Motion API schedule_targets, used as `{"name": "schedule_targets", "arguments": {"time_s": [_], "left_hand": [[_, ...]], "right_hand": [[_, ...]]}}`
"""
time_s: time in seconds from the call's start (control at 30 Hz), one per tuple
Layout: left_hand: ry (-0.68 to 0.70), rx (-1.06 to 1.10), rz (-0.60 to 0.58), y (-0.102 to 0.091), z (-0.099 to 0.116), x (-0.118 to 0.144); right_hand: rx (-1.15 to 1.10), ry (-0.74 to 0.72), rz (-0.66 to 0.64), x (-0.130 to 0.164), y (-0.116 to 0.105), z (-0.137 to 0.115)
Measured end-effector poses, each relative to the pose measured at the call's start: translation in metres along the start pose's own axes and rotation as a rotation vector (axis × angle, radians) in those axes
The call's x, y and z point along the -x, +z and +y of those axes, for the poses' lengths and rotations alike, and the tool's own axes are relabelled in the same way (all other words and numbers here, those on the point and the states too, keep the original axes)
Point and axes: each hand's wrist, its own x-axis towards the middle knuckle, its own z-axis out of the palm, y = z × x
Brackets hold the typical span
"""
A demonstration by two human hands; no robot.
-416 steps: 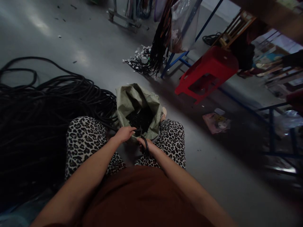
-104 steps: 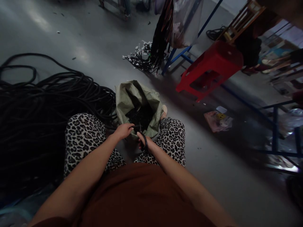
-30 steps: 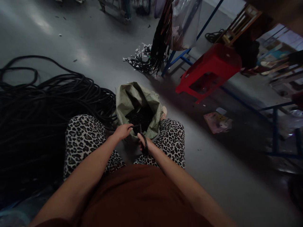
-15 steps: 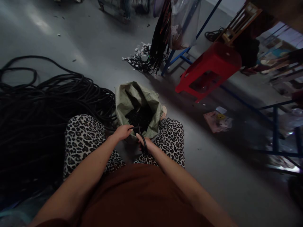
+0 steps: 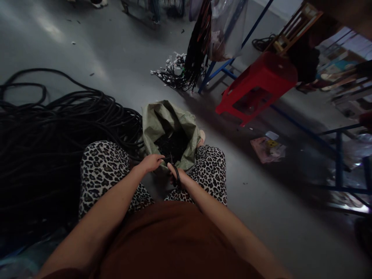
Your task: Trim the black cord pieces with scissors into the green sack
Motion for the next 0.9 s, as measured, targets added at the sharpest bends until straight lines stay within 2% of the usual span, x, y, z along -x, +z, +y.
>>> {"name": "schedule_targets", "arguments": {"time_s": [0.33, 0.57, 0.9], "left_hand": [[0.015, 0.057, 0.045, 0.0029, 0.0035, -0.0023], [0.010, 0.009, 0.101, 0.0014, 0.0016, 0.0002], [-0.007, -0.009, 0.080, 0.0006, 0.0010, -0.0015]], "right_hand": [[0.081, -0.022, 0.043, 0.0078, -0.0007, -0.0056], [0.100, -0.029, 0.083, 0.0036, -0.0025, -0.0037], [0.144, -0.042, 0.125, 0.0032, -0.0028, -0.0037]]}}
